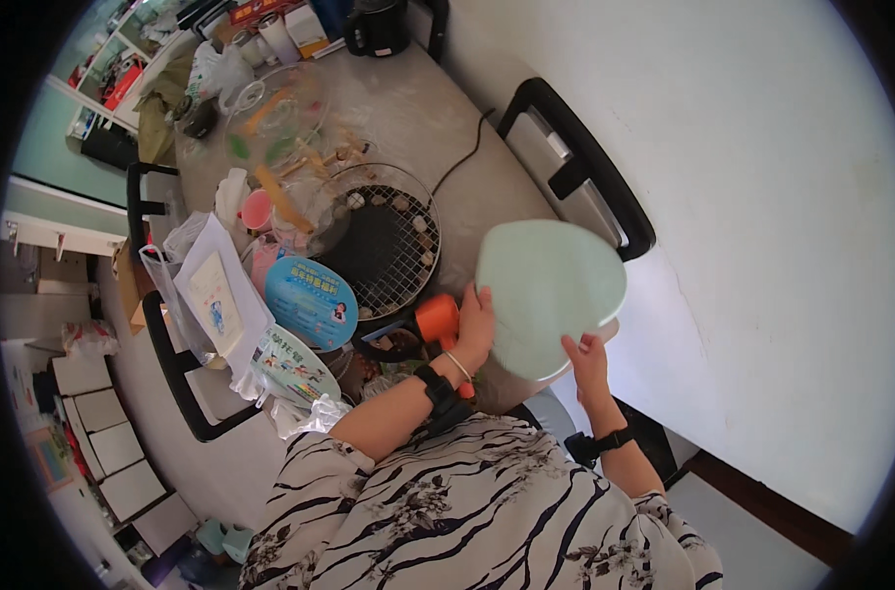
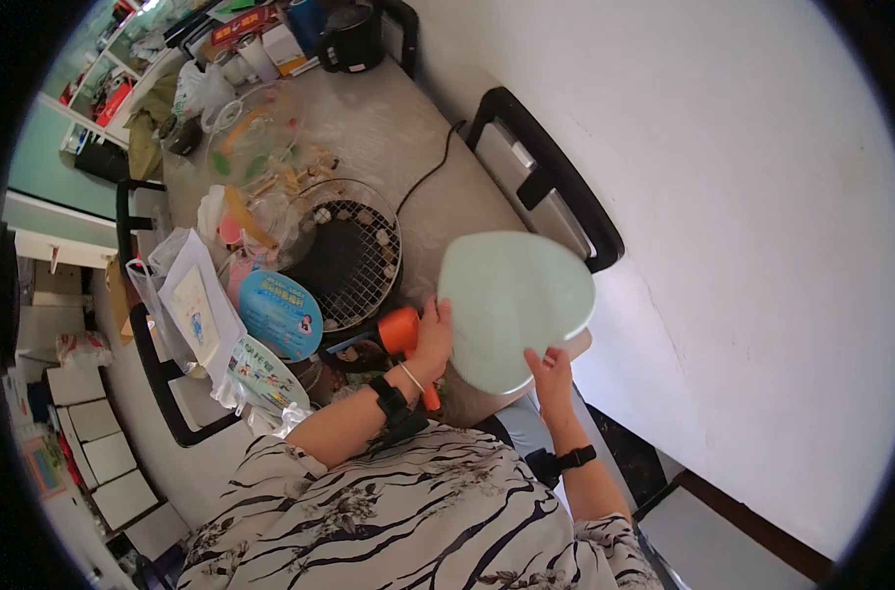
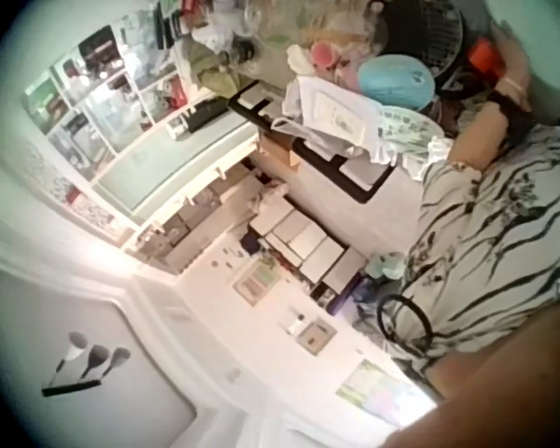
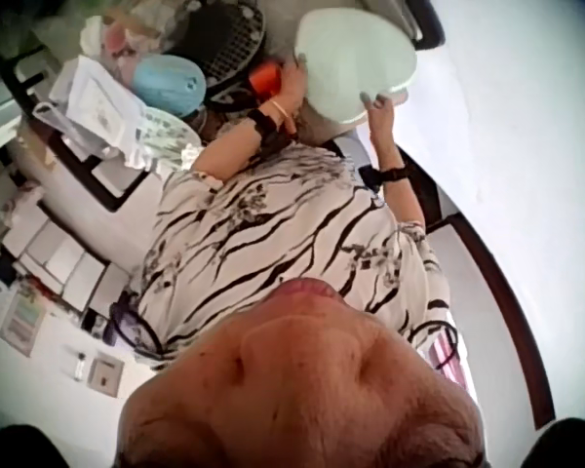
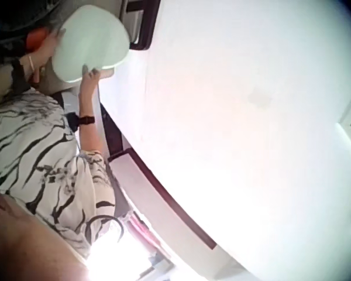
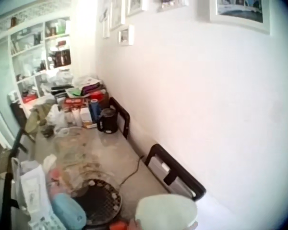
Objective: The person sorts various household items on a table, including placing a heart-shaped container lid, handling a plastic-wrapped item, and organizing small accessories into a bowl.
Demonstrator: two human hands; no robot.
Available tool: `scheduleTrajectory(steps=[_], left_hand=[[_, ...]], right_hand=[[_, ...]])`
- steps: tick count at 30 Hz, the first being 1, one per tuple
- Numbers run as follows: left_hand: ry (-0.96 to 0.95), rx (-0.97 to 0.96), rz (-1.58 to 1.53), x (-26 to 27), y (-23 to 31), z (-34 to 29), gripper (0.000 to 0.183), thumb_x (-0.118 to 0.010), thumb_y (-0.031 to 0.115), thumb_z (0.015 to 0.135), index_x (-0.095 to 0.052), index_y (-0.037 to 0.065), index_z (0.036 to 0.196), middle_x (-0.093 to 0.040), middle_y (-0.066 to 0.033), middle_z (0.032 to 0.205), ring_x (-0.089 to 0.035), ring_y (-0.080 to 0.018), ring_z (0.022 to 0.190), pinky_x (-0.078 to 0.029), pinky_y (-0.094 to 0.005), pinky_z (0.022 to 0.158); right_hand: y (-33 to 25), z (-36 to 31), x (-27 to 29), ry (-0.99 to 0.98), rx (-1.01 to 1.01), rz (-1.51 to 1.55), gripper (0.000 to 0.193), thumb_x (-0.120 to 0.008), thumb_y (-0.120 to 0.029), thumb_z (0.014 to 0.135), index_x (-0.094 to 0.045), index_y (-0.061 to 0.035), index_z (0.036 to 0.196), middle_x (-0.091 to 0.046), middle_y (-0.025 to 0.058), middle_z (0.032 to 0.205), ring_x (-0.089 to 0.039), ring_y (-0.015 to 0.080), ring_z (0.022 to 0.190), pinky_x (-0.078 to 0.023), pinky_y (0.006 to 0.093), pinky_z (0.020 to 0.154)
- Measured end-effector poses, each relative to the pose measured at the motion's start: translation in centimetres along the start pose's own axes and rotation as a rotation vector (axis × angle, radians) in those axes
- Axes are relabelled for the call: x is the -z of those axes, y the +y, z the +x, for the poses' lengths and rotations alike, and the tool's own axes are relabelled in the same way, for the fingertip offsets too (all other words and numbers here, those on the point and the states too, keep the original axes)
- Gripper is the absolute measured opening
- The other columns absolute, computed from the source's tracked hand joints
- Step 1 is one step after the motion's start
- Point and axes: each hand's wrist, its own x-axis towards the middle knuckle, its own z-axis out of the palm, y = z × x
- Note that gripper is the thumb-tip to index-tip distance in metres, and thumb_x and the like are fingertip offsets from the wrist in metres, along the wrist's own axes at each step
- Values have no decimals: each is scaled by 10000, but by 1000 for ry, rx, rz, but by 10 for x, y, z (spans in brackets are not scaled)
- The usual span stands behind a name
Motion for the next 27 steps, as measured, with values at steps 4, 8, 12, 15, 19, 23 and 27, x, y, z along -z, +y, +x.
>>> scheduleTrajectory(steps=[4, 8, 12, 15, 19, 23, 27], left_hand=[[63, -184, 131, -3, -17, 11, 383, -398, 245, 994, -416, -29, 1262, -558, -271, 1142, -546, -395, 1062, -421, -414, 913], [-4, -71, 29, 5, -9, 3, 461, -410, 325, 984, -403, -38, 1269, -548, -275, 1157, -538, -398, 1076, -422, -418, 916], [-148, 249, -193, 9, 1, -1, 515, -396, 366, 997, -325, 23, 1375, -464, -156, 1331, -455, -248, 1206, -364, -362, 1014], [-142, 210, -233, 8, -15, -8, 552, -433, 362, 972, -294, 2, 1367, -507, -225, 1258, -513, -308, 1161, -416, -379, 950], [-145, 189, -213, 9, -31, -26, 484, -455, 298, 985, -314, 38, 1369, -486, -128, 1279, -466, -235, 1174, -374, -358, 1003], [-117, 162, -176, 8, -48, -27, 446, -462, 252, 984, -334, 45, 1358, -508, -126, 1260, -490, -227, 1141, -393, -352, 976], [-86, 124, -176, -2, -49, -25, 419, -452, 241, 988, -354, 50, 1349, -524, -123, 1250, -503, -216, 1123, -400, -348, 967]], right_hand=[[15, -5, 4, -71, -246, 172, 462, -691, -220, 860, -456, 38, 1164, -574, 121, 1088, -568, 160, 957, -457, 286, 825], [1, 2, -1, -219, -336, 414, 527, -636, -284, 899, -421, 26, 1267, -540, 95, 1197, -563, 212, 1043, -455, 337, 898], [5, 19, -6, -270, -278, 487, 568, -605, -332, 914, -407, 21, 1312, -537, 87, 1254, -552, 231, 1106, -441, 357, 951], [2, 15, -6, -331, -271, 461, 572, -569, -391, 929, -429, 3, 1319, -552, 102, 1267, -544, 217, 1140, -450, 366, 949], [6, 17, -6, -344, -294, 428, 647, -593, -405, 909, -383, 30, 1340, -494, 113, 1311, -500, 222, 1187, -443, 351, 973], [5, 22, -10, -406, -276, 414, 655, -574, -421, 917, -367, 9, 1365, -480, 111, 1339, -486, 233, 1211, -435, 368, 988], [0, 24, -12, -392, -215, 508, 631, -544, -380, 945, -318, -15, 1409, -424, 131, 1405, -428, 275, 1278, -387, 419, 1041]])
